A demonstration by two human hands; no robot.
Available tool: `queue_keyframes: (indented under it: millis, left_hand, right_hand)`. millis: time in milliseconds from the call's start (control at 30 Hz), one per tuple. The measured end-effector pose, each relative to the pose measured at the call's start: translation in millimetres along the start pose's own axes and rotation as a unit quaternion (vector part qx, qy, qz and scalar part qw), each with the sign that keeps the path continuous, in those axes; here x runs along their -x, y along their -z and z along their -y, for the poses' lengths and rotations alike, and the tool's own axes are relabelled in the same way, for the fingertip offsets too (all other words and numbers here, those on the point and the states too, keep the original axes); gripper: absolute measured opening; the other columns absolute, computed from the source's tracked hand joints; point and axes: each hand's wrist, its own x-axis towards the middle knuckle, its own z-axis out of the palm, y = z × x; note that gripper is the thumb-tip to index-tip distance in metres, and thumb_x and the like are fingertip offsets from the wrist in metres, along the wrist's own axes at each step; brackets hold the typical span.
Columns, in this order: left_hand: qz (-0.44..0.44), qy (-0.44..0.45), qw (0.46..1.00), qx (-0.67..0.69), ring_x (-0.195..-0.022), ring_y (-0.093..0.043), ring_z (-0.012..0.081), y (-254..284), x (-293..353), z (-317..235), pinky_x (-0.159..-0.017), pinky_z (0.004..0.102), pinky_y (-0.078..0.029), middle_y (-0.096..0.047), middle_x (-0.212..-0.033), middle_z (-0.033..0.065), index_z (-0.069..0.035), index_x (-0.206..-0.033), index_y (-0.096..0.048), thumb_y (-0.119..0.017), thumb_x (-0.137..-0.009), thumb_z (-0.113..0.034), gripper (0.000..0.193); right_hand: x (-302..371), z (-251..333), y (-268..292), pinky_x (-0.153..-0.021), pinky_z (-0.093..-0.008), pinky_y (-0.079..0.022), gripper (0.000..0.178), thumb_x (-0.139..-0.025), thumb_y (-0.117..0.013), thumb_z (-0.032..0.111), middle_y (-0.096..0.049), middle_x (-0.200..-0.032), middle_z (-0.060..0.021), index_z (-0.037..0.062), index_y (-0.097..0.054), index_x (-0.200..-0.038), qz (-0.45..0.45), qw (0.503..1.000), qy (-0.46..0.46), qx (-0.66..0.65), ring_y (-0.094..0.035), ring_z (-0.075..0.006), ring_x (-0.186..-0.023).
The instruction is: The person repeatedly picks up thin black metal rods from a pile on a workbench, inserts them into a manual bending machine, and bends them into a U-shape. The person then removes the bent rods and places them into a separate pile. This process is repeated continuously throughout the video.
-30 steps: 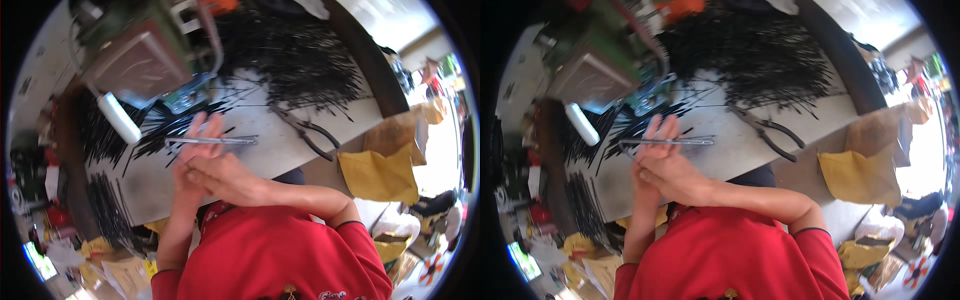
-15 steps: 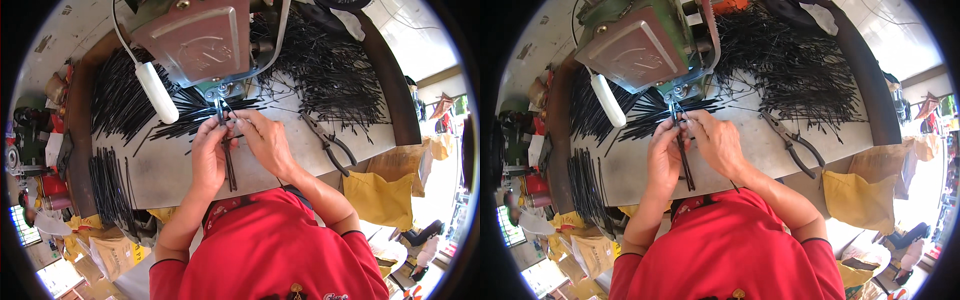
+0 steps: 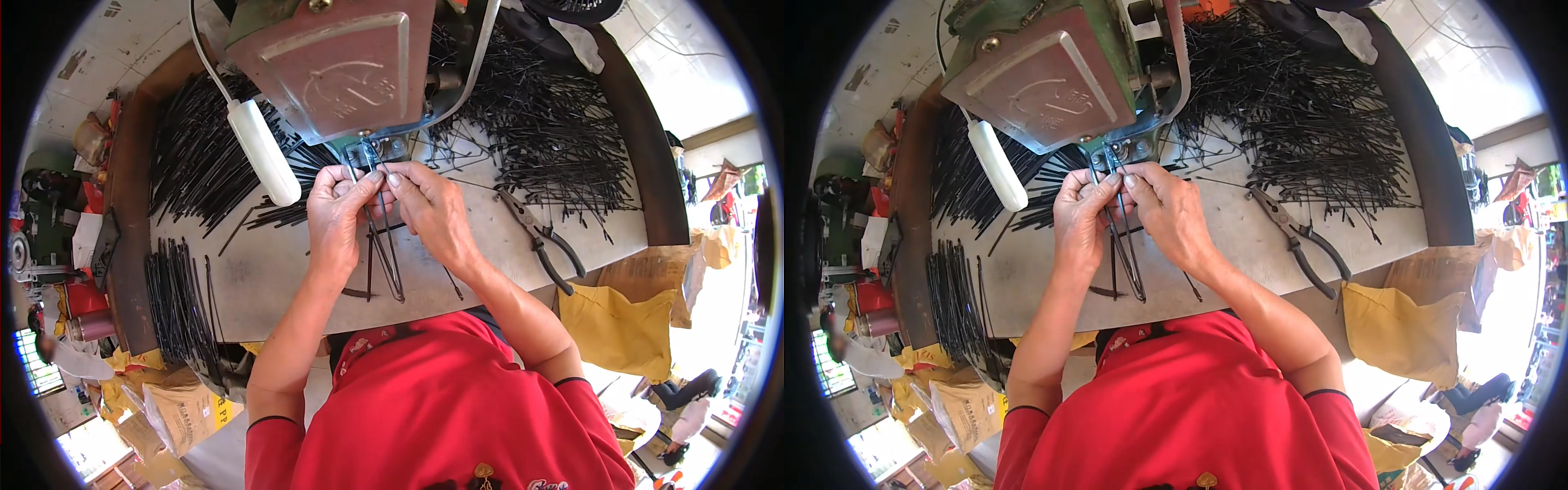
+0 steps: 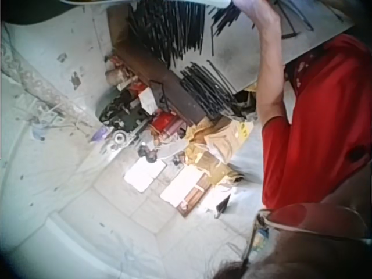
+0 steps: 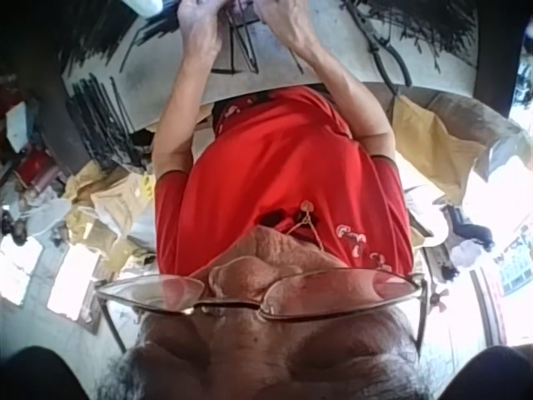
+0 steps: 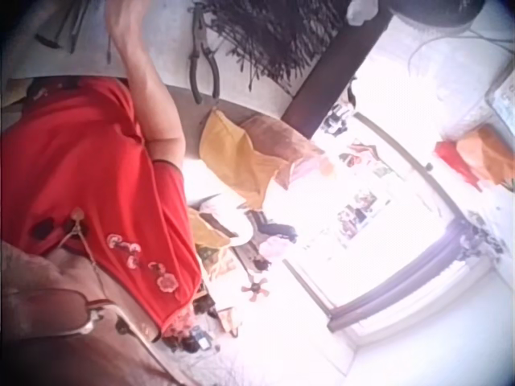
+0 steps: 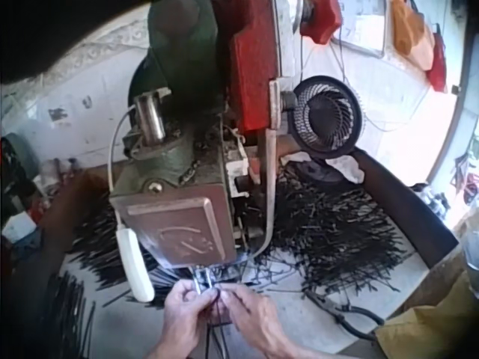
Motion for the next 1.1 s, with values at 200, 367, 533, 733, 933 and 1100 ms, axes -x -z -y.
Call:
queue_keyframes:
  millis: [200, 367, 533, 733, 933, 1100]
  left_hand:
    - [-0.008, -0.009, 1.0, 0.027, -0.063, -0.063, 0.0132, -10.9, -2.3, -7.2, -0.057, 0.0245, -0.051, -0.064, -0.077, 0.0068, -0.005, -0.089, -0.047, -0.067, -0.085, -0.008, 0.02]
    - [-0.005, -0.009, 0.999, 0.03, -0.066, -0.064, 0.0134, -9.8, -2.1, -7.9, -0.058, 0.025, -0.053, -0.062, -0.077, 0.0058, -0.006, -0.089, -0.046, -0.066, -0.085, -0.009, 0.021]
    - [0.001, -0.014, 1.0, 0.01, -0.065, -0.064, 0.014, -10.0, -2.8, -8.5, -0.058, 0.0248, -0.053, -0.061, -0.077, 0.0059, -0.007, -0.087, -0.044, -0.066, -0.085, -0.007, 0.022]
    - [0.013, -0.007, 1.0, -0.002, -0.064, -0.063, 0.0143, -10.5, -8.8, -7.5, -0.057, 0.0249, -0.053, -0.059, -0.076, 0.005, -0.007, -0.086, -0.043, -0.067, -0.084, -0.006, 0.024]
    - [0.009, -0.015, 1.0, 0.002, -0.062, -0.063, 0.0142, -15.8, -5.7, -12.9, -0.056, 0.0254, -0.053, -0.057, -0.075, 0.0035, -0.008, -0.084, -0.042, -0.068, -0.084, -0.005, 0.026]
    - [-0.008, -0.014, 1.0, 0.025, -0.062, -0.062, 0.0143, -14.2, -8.9, -6.2, -0.056, 0.0263, -0.053, -0.055, -0.075, 0.0022, -0.007, -0.085, -0.042, -0.067, -0.084, -0.004, 0.025]
  right_hand:
    - [-5.2, -0.5, 0.6, -0.045, -0.0249, -0.039, 0.022, -0.094, -0.05, 0.013, -0.06, -0.066, -0.0042, -0.0015, -0.061, -0.106, -0.005, 0.999, -0.009, -0.044, -0.048, -0.0073, -0.051]
    - [-3.1, 4.6, 0.6, -0.043, -0.0212, -0.033, 0.023, -0.096, -0.048, 0.013, -0.057, -0.071, -0.0009, -0.0028, -0.06, -0.108, 0.006, 0.986, -0.055, -0.156, -0.041, -0.0039, -0.05]
    - [-5.5, 5.6, 2.5, -0.042, -0.02, -0.03, 0.023, -0.095, -0.049, 0.013, -0.055, -0.071, -0.0006, -0.0029, -0.059, -0.109, 0.02, 0.978, -0.08, -0.192, -0.039, -0.0033, -0.049]
    - [-10.0, 0.8, 8.4, -0.038, -0.0206, -0.027, 0.024, -0.095, -0.05, 0.015, -0.055, -0.069, -0.0004, -0.0024, -0.06, -0.109, 0.039, 0.971, -0.102, -0.211, -0.037, -0.0034, -0.045]
    - [-10.3, 2.2, 10.7, -0.037, -0.0208, -0.026, 0.025, -0.095, -0.05, 0.015, -0.055, -0.071, -0.0005, -0.0025, -0.06, -0.109, 0.047, 0.972, -0.094, -0.211, -0.037, -0.0034, -0.044]
    - [-14.1, 0.3, 5.5, -0.037, -0.0207, -0.027, 0.025, -0.094, -0.05, 0.015, -0.054, -0.071, -0.0002, -0.0029, -0.061, -0.108, 0.037, 0.969, -0.099, -0.222, -0.037, -0.003, -0.044]
